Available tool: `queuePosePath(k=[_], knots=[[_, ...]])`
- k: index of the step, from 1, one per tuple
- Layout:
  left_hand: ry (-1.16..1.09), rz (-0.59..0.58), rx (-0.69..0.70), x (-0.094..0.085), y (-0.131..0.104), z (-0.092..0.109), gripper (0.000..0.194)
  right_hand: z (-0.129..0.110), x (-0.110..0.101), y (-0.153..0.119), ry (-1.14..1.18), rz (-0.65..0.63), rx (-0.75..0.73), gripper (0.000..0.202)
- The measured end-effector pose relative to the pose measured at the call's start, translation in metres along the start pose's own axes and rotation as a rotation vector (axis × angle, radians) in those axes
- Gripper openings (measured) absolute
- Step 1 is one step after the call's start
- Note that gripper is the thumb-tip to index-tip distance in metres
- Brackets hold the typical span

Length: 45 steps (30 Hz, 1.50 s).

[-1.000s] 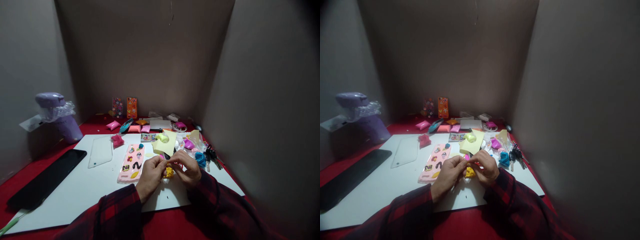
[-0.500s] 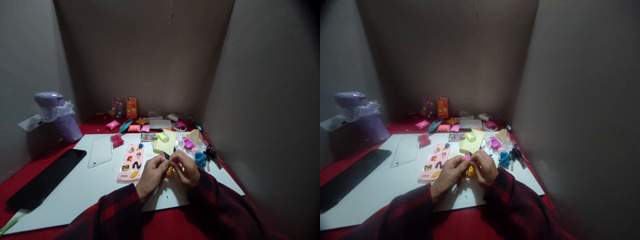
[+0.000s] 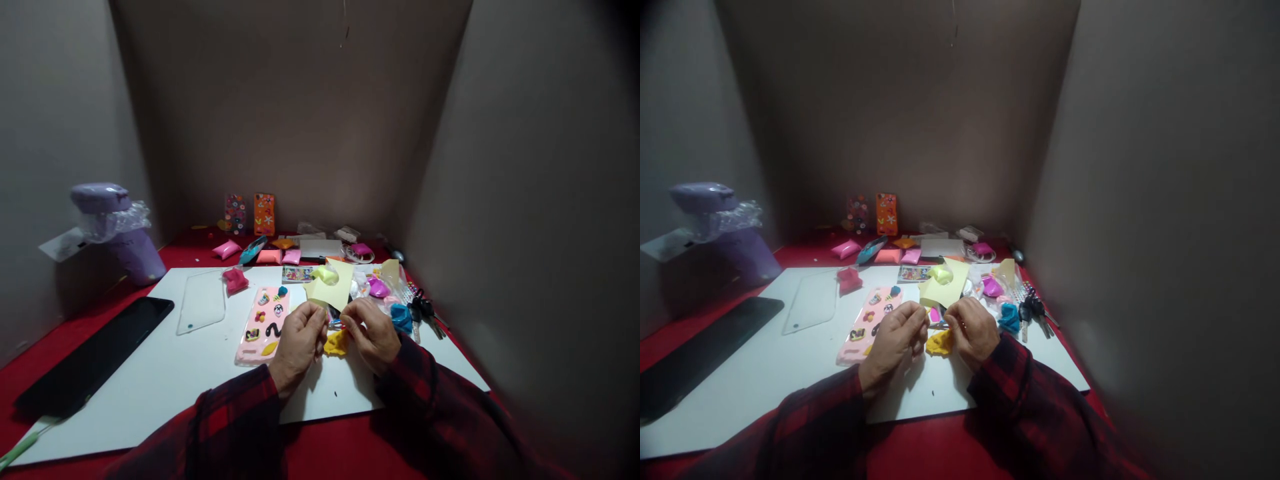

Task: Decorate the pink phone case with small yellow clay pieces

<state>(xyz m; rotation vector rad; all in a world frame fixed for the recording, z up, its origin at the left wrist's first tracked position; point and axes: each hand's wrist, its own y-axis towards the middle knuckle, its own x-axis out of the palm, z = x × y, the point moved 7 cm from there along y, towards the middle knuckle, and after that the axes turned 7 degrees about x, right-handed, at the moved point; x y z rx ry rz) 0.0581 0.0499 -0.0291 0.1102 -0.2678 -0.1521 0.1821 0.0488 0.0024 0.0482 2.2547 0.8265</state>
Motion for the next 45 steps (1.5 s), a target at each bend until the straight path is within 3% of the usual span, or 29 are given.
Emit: queuePosePath(k=[9,16,29,34,45], knots=[[0.024,-0.023,0.035,0.002,0.001,0.000,0.027,-0.007,0.012,-0.002,-0.067,-0.159,-0.146,0.013],[0.056,0.005,0.006,-0.001,0.000,-0.002,0.025,-0.010,0.014,-0.002,-0.099,-0.185,-0.173,0.014],[0.083,-0.003,-0.021,0.002,-0.001,0.004,0.031,-0.011,0.005,-0.001,-0.032,-0.087,-0.134,0.006],[0.118,-0.003,-0.036,0.000,-0.001,0.001,0.032,-0.019,-0.006,-0.001,0.082,-0.017,-0.159,0.016],[0.128,-0.106,-0.045,0.005,-0.002,-0.002,0.042,-0.025,-0.011,-0.001,0.295,-0.010,-0.152,0.014]])
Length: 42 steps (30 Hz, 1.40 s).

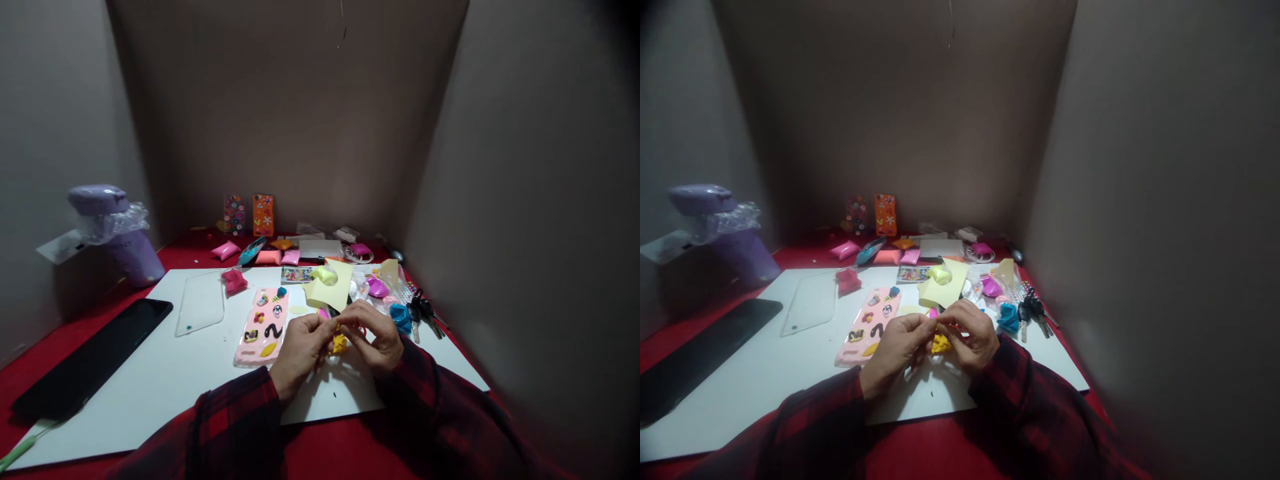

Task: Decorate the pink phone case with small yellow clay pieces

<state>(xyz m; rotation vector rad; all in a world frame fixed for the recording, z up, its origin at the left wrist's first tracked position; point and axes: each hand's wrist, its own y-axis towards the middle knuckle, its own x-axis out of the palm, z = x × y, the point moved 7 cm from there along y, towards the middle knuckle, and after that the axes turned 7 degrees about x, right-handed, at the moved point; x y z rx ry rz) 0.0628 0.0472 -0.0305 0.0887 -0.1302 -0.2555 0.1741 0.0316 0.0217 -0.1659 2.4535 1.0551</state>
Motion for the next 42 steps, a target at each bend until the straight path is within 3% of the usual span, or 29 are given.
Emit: queuePosePath(k=[12,22,42], knots=[[-0.035,-0.023,0.024,0.003,-0.001,0.004,0.035,0.002,-0.002,0.000,0.030,0.001,0.072,0.007],[0.082,0.023,0.087,-0.001,0.000,0.010,0.030,0.011,0.001,-0.001,0.029,-0.041,0.188,0.011],[0.070,0.062,0.061,-0.003,-0.001,0.009,0.030,0.018,0.004,-0.003,0.064,-0.060,0.320,0.016]])
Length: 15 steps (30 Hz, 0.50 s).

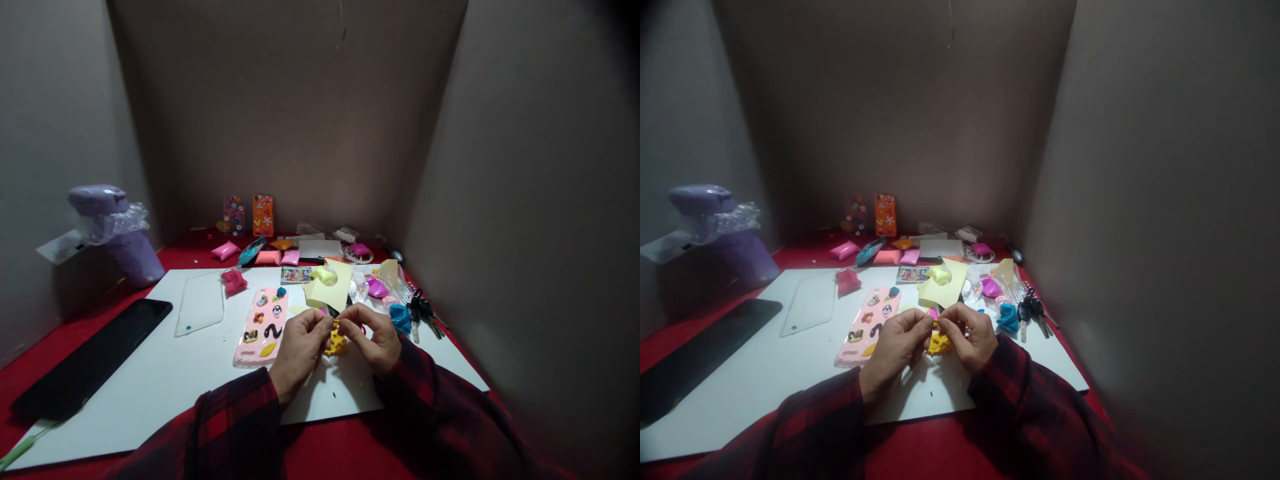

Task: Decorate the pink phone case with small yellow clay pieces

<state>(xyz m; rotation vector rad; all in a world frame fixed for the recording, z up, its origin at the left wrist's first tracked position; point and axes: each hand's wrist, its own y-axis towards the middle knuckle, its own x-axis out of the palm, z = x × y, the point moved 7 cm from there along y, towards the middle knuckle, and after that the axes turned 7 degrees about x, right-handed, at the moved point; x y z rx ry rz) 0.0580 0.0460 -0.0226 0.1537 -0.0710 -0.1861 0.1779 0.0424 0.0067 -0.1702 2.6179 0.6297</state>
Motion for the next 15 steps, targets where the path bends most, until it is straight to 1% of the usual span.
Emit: queuePosePath(k=[6,10,15], knots=[[0.044,-0.024,0.015,0.0006,-0.0004,0.0011,0.036,-0.0008,0.0011,0.0001,-0.025,-0.007,-0.006,0.016],[0.060,-0.050,0.025,0.0024,-0.0005,-0.0001,0.032,-0.0004,0.0010,0.0000,-0.035,0.002,-0.012,0.017],[0.070,-0.052,0.020,0.0022,-0.0003,0.0009,0.031,-0.0012,0.0021,0.0006,-0.044,-0.011,-0.021,0.017]])
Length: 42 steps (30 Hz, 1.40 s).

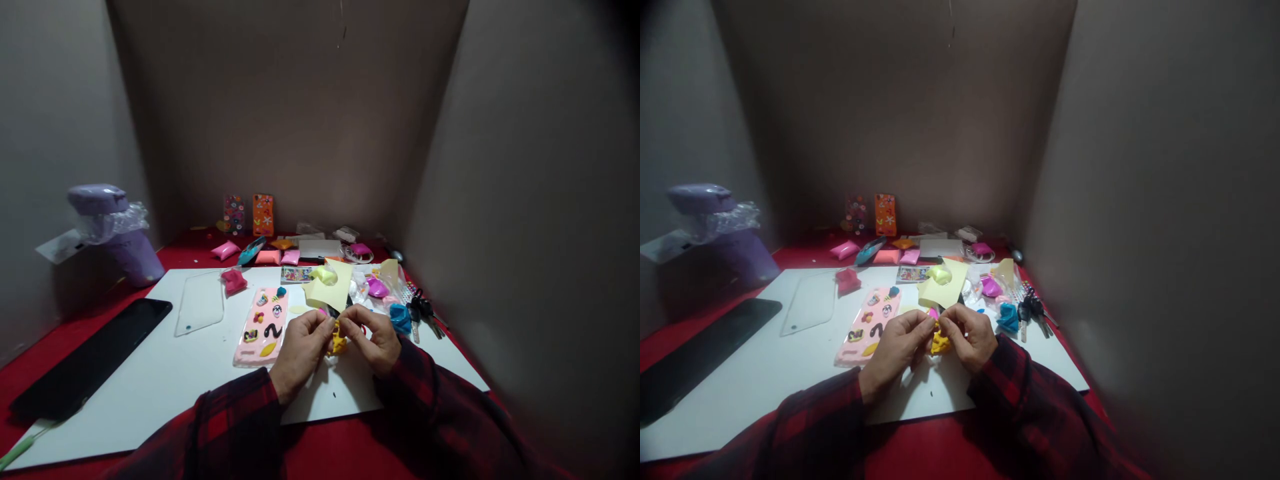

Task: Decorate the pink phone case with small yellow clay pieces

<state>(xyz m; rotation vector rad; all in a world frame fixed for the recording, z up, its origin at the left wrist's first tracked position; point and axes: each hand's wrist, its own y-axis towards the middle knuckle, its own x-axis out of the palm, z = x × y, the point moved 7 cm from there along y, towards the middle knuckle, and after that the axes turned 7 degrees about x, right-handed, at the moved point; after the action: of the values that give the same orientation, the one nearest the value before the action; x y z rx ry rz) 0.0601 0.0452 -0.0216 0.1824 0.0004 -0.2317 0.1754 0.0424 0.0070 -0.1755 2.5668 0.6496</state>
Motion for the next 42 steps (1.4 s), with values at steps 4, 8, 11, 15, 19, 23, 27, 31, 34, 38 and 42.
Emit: queuePosePath(k=[4,8,11,15,19,23,27,31,34,38,42], knots=[[-0.016,-0.003,0.007,0.0005,-0.0003,0.0026,0.031,-0.0003,-0.0003,-0.0005,-0.015,0.005,-0.004,0.015],[-0.020,-0.013,-0.014,0.0021,-0.0005,0.0019,0.031,-0.0002,0.0000,-0.0017,-0.040,0.015,-0.019,0.015],[-0.016,-0.022,-0.015,0.0031,0.0001,0.0023,0.031,-0.0010,0.0003,-0.0030,-0.063,0.025,-0.043,0.014],[-0.036,-0.022,-0.015,0.0030,0.0006,0.0033,0.031,-0.0034,-0.0004,-0.0041,-0.086,0.042,-0.077,0.013],[-0.042,-0.008,-0.029,0.0017,-0.0002,0.0011,0.031,-0.0053,-0.0022,-0.0044,-0.105,0.064,-0.101,0.012],[-0.045,-0.003,-0.018,0.0013,-0.0005,0.0009,0.030,-0.0063,-0.0016,-0.0046,-0.108,0.057,-0.127,0.009],[-0.064,-0.022,-0.032,0.0031,-0.0004,0.0001,0.031,-0.0070,-0.0022,-0.0046,-0.107,0.071,-0.159,0.011],[-0.102,-0.035,-0.050,0.0045,-0.0005,-0.0023,0.034,-0.0077,-0.0028,-0.0042,-0.103,0.077,-0.184,0.011],[-0.108,-0.027,-0.049,0.0034,0.0001,-0.0032,0.033,-0.0082,-0.0027,-0.0043,-0.101,0.072,-0.197,0.011],[-0.090,-0.027,-0.031,0.0032,0.0004,-0.0011,0.033,-0.0081,-0.0030,-0.0045,-0.102,0.069,-0.185,0.011],[-0.058,-0.019,-0.014,0.0035,-0.0011,0.0033,0.032,-0.0086,-0.0029,-0.0046,-0.107,0.063,-0.157,0.011]])
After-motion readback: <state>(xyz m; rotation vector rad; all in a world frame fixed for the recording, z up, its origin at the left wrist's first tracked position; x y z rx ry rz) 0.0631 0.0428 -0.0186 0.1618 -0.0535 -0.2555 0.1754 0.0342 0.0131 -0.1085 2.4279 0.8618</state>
